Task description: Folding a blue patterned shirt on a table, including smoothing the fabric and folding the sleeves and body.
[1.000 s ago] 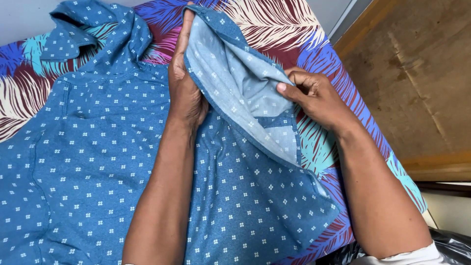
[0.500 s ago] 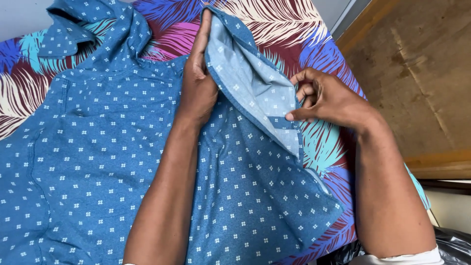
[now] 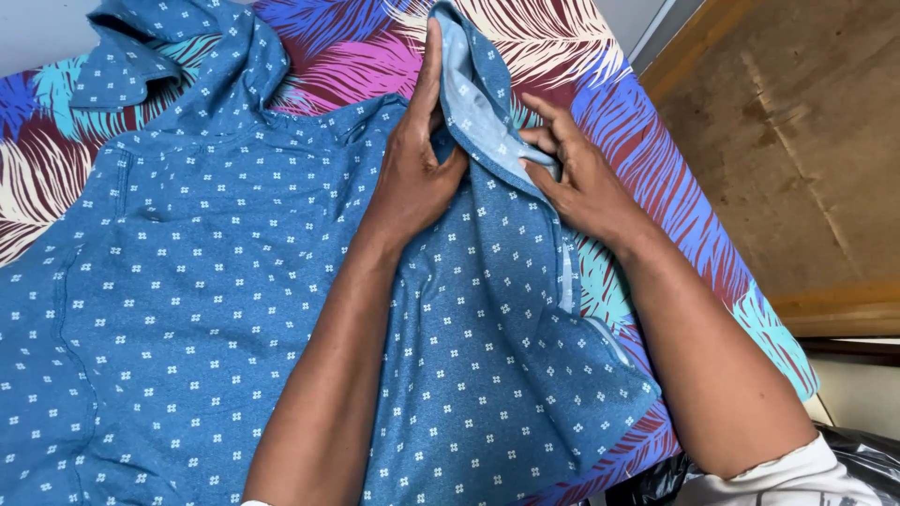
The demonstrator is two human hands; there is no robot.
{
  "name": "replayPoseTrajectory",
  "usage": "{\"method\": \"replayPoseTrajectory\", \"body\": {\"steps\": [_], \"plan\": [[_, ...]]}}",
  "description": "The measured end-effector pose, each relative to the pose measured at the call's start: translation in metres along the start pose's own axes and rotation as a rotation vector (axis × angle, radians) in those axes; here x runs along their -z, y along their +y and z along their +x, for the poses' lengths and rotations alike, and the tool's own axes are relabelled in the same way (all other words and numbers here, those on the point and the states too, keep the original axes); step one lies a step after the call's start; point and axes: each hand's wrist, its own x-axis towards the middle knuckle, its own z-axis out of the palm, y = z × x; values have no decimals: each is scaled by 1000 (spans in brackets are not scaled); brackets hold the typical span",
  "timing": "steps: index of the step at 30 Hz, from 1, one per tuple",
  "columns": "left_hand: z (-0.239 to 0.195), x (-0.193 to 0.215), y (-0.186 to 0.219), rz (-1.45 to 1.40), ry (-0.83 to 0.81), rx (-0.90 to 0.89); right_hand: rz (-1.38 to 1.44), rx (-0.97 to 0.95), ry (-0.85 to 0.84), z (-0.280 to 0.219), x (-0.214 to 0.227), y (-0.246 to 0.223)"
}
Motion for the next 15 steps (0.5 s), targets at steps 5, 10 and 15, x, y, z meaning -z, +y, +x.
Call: {"method": "replayPoseTrajectory", "body": {"steps": [5,10,15], "plan": [[0,2,-4,-13,48,-18,327,-66,13,10,0,2],[-1,5,-9,35,-15,-89,50,-122,145,19,9,-1],[-3,12,-7,183,-48,-88,7,-125,233,12,15,18]]}}
